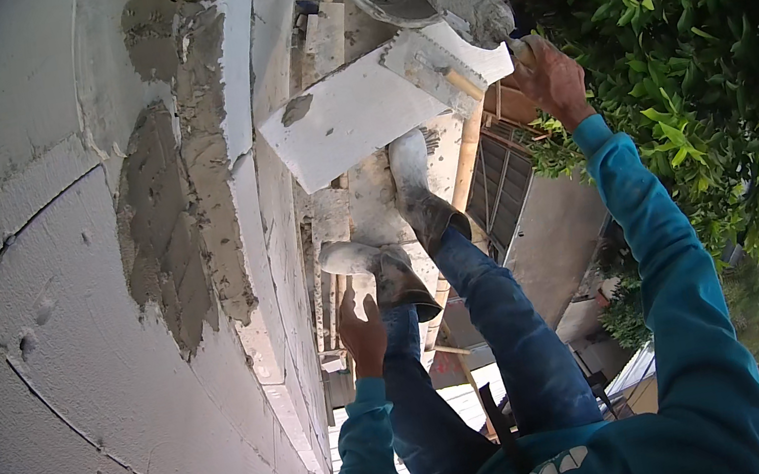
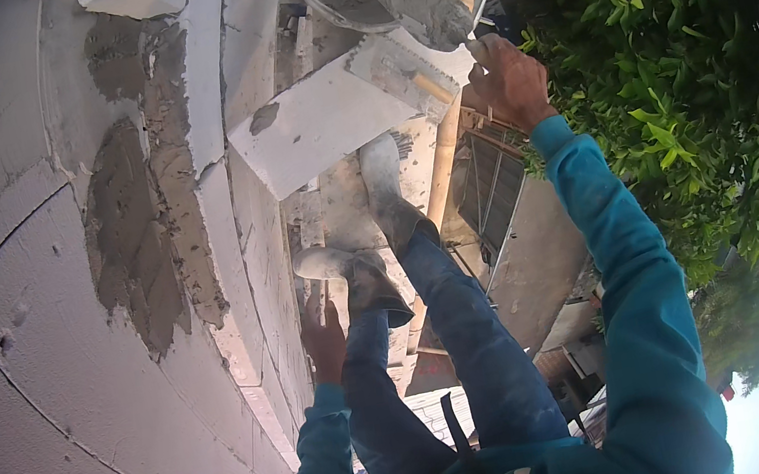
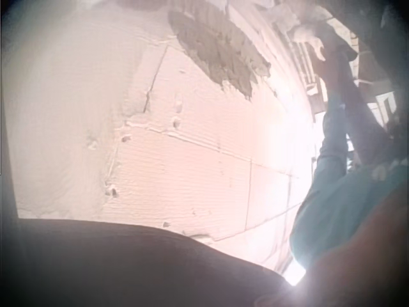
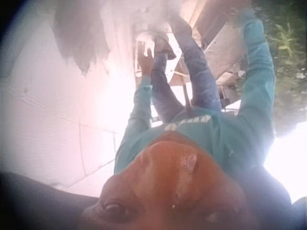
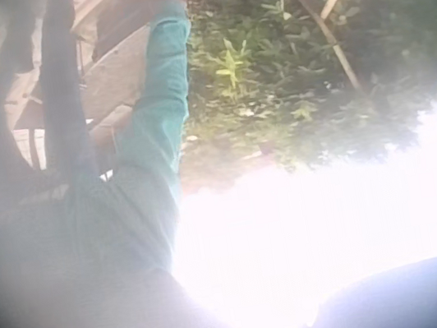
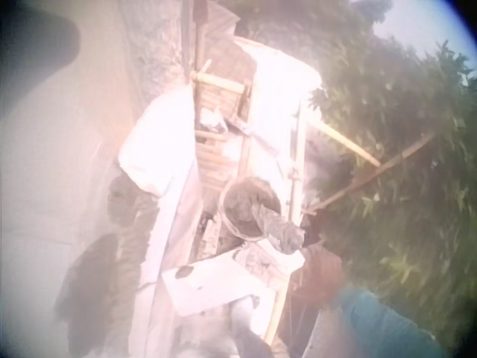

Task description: The person applies cement to a wall using a trowel, then positions and presses a white rectangular tile into the cement. The person repeats this process, applying cement and placing additional tiles on the wall.

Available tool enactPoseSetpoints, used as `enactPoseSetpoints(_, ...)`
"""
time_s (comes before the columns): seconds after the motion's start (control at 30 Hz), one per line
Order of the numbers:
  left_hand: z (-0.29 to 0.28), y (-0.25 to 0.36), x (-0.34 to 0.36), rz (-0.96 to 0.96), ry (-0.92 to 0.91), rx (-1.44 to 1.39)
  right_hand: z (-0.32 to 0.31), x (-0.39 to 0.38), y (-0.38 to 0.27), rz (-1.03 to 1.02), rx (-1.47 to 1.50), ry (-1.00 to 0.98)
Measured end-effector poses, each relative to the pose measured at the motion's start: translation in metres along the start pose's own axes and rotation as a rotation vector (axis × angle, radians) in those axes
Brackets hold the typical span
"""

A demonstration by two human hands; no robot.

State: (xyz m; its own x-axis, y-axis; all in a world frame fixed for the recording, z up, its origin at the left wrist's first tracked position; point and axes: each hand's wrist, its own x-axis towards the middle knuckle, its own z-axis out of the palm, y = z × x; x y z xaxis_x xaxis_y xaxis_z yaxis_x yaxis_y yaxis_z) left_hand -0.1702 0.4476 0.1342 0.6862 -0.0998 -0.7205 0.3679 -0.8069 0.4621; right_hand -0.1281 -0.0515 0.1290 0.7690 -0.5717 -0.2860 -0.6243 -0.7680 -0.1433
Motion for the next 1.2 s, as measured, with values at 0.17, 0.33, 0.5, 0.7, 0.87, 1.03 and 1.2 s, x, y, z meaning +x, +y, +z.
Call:
enactPoseSetpoints(0.17,0.086,0.108,0.182,0.251,-0.024,-0.286,0.007,0.108,0.044,-0.142,-0.317,0.088)
enactPoseSetpoints(0.33,0.140,0.250,0.331,0.474,0.009,-0.355,0.038,0.213,0.030,-0.324,-0.601,0.159)
enactPoseSetpoints(0.5,0.175,0.296,0.391,0.385,-0.174,-0.775,0.093,0.256,-0.004,-0.448,-0.774,0.067)
enactPoseSetpoints(0.7,0.186,0.293,0.384,0.378,-0.238,-0.939,0.096,0.194,0.030,-0.629,-0.696,-0.093)
enactPoseSetpoints(0.87,0.207,0.292,0.358,0.434,-0.039,-0.754,0.036,0.184,0.052,-0.612,-0.728,-0.017)
enactPoseSetpoints(1.03,0.226,0.291,0.339,0.532,0.074,-0.725,0.045,0.210,0.043,-0.505,-0.775,-0.018)
enactPoseSetpoints(1.2,0.237,0.289,0.327,0.555,0.110,-0.741,0.074,0.191,0.057,-0.538,-0.688,-0.243)
